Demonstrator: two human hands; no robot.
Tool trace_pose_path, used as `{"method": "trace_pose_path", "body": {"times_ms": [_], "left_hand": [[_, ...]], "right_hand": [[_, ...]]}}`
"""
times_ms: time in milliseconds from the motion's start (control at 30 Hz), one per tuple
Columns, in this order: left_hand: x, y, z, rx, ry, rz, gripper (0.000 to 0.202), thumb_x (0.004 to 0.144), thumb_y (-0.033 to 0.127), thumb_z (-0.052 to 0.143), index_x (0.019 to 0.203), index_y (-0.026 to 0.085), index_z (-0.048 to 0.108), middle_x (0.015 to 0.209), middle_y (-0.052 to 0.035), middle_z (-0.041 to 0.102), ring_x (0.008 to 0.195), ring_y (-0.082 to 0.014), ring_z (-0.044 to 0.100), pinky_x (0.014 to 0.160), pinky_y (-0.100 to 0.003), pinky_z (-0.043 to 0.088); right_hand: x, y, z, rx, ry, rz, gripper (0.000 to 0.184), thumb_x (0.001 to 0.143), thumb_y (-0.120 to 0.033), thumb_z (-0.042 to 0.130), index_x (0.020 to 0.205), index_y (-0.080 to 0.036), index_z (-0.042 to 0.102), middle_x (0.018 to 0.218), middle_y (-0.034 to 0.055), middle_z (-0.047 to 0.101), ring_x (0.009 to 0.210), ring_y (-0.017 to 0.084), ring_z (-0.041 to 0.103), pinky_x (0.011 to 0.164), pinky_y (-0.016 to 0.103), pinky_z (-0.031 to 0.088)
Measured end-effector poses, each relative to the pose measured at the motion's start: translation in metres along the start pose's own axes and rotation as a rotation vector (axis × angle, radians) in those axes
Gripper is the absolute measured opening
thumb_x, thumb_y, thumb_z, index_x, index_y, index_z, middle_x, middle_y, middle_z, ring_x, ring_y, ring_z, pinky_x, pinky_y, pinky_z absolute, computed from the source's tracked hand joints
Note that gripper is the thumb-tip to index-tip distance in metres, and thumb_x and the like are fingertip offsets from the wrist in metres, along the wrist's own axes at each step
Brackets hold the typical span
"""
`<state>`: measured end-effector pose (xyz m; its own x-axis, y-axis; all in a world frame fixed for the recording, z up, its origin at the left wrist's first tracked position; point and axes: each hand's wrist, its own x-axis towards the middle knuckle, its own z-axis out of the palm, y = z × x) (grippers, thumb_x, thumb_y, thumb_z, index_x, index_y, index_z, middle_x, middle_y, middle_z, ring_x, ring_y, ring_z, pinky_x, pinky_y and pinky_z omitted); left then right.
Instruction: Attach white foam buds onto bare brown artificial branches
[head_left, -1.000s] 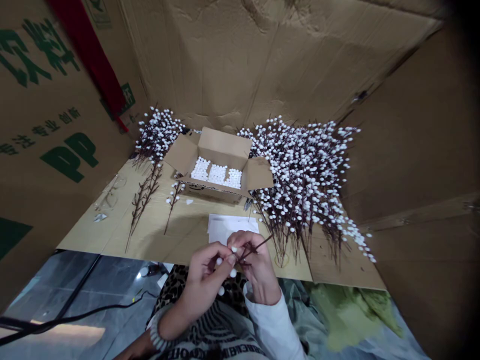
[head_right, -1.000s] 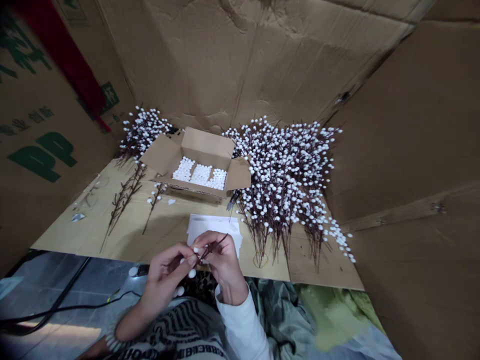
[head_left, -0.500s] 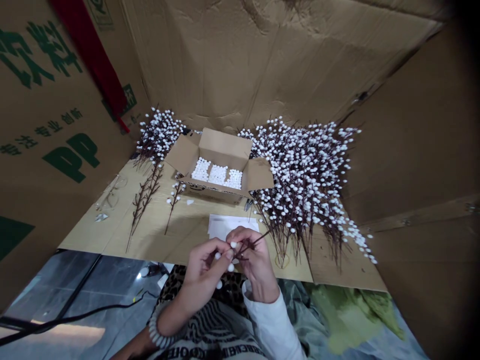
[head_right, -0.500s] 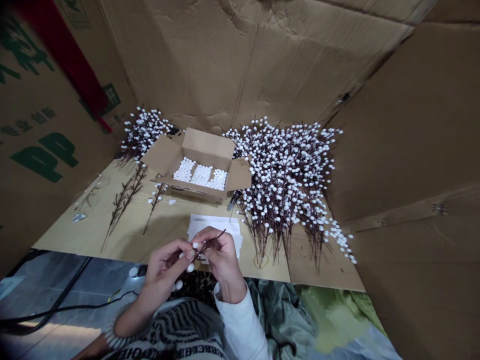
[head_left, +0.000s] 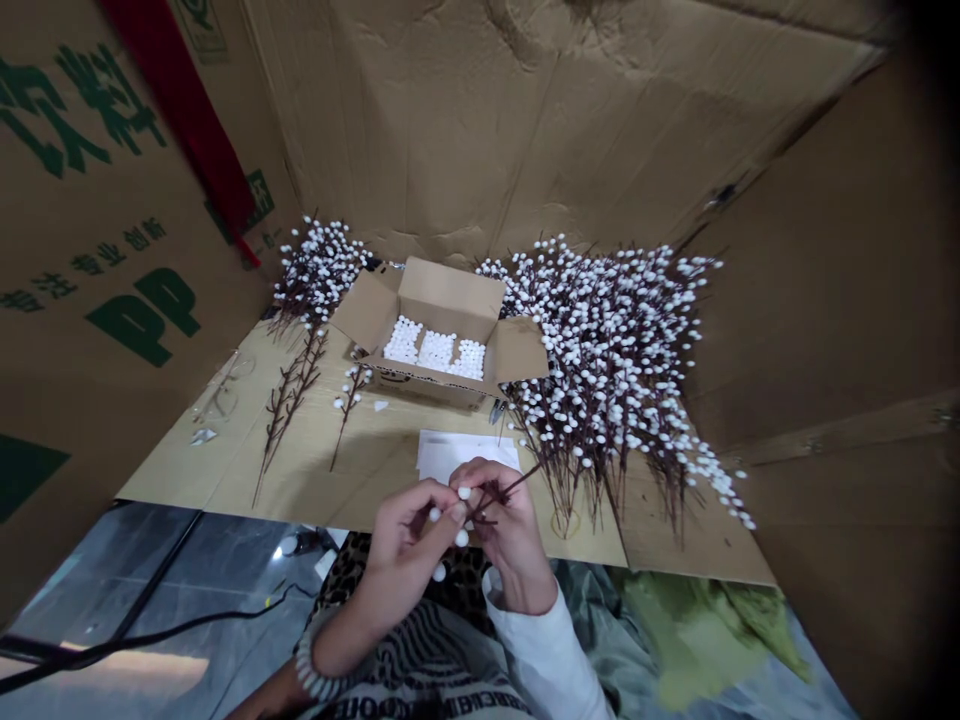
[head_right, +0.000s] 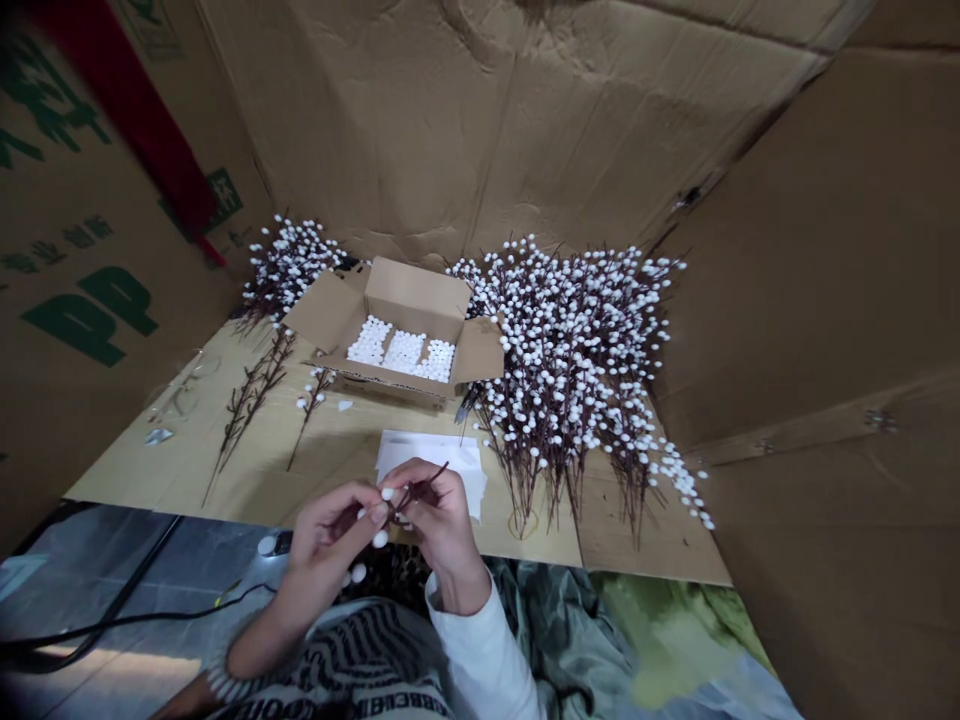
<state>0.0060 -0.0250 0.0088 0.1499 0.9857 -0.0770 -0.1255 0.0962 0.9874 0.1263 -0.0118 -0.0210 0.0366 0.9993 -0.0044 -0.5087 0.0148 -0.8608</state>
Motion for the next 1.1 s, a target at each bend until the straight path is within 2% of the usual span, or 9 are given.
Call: {"method": "trace_pose_path", "body": {"times_ms": [200,300,367,433,467,633,767,900,1100], "left_hand": [[0.003,0.000,-0.007,-0.033,0.136,-0.032,0.018,0.070,0.034,0.074,0.076,0.017,0.073,0.070,-0.0029,0.070,0.063,-0.0153,0.060,0.059,-0.023,0.050],[0.005,-0.001,-0.012,-0.014,0.209,-0.016,0.019,0.069,0.034,0.075,0.080,0.018,0.075,0.077,-0.0047,0.071,0.071,-0.0170,0.063,0.066,-0.025,0.052],[0.006,-0.003,-0.016,-0.009,0.198,-0.004,0.018,0.072,0.035,0.073,0.078,0.018,0.075,0.079,-0.0046,0.068,0.074,-0.0166,0.061,0.064,-0.024,0.052],[0.006,-0.005,-0.019,-0.032,0.177,0.000,0.019,0.074,0.037,0.071,0.074,0.018,0.074,0.077,-0.0035,0.063,0.071,-0.0149,0.058,0.058,-0.021,0.050],[0.006,-0.006,-0.021,-0.056,0.175,0.002,0.020,0.075,0.037,0.071,0.071,0.017,0.073,0.076,-0.0028,0.060,0.070,-0.0140,0.056,0.056,-0.019,0.048],[0.008,-0.014,-0.030,-0.205,0.229,-0.013,0.020,0.071,0.036,0.075,0.068,0.017,0.069,0.078,-0.0011,0.059,0.069,-0.0116,0.056,0.054,-0.016,0.046],[0.013,-0.016,-0.035,-0.270,0.330,-0.116,0.025,0.063,0.037,0.081,0.075,0.018,0.072,0.072,-0.0003,0.065,0.058,-0.0104,0.056,0.048,-0.018,0.047],[0.019,-0.010,-0.038,-0.271,0.405,-0.113,0.026,0.053,0.030,0.085,0.072,0.017,0.074,0.073,-0.0037,0.072,0.069,-0.0147,0.064,0.060,-0.021,0.052],[0.023,-0.003,-0.039,-0.216,0.325,0.036,0.014,0.063,0.028,0.080,0.067,0.017,0.071,0.069,-0.0018,0.067,0.067,-0.0143,0.062,0.059,-0.021,0.050]], "right_hand": [[0.021,-0.029,0.001,-0.163,0.065,-0.027,0.018,0.068,-0.033,0.078,0.083,-0.024,0.075,0.077,0.0033,0.075,0.067,0.017,0.068,0.066,0.032,0.056],[0.055,-0.052,0.003,-0.456,0.048,-0.189,0.014,0.078,-0.029,0.069,0.090,-0.025,0.074,0.083,0.0027,0.076,0.075,0.017,0.069,0.073,0.034,0.056],[0.089,-0.059,0.006,-0.754,0.002,-0.308,0.015,0.082,-0.025,0.063,0.094,-0.023,0.073,0.092,0.0047,0.075,0.083,0.019,0.069,0.078,0.035,0.054],[0.128,-0.058,0.009,-1.167,-0.115,-0.321,0.022,0.086,-0.017,0.055,0.099,-0.021,0.071,0.098,0.0068,0.074,0.089,0.020,0.068,0.083,0.036,0.051],[0.148,-0.056,0.010,-1.254,-0.177,-0.284,0.022,0.081,-0.011,0.058,0.096,-0.019,0.072,0.093,0.0076,0.075,0.087,0.021,0.068,0.084,0.037,0.049],[0.218,-0.041,0.016,-1.431,-0.507,-0.085,0.029,0.053,0.005,0.074,0.068,-0.020,0.074,0.069,0.0020,0.074,0.067,0.018,0.067,0.070,0.028,0.049],[0.235,-0.054,0.012,-1.511,-0.732,0.007,0.035,0.053,-0.007,0.081,0.086,-0.020,0.075,0.083,0.0015,0.076,0.070,0.016,0.067,0.067,0.024,0.049],[0.242,-0.062,0.010,-1.646,-0.863,0.059,0.041,0.057,-0.013,0.082,0.097,-0.016,0.074,0.091,0.0054,0.076,0.077,0.018,0.069,0.070,0.023,0.049],[0.246,-0.024,0.012,-1.871,-0.875,0.002,0.034,0.081,-0.020,0.068,0.114,-0.015,0.063,0.116,0.0113,0.066,0.106,0.024,0.062,0.092,0.037,0.047]]}}
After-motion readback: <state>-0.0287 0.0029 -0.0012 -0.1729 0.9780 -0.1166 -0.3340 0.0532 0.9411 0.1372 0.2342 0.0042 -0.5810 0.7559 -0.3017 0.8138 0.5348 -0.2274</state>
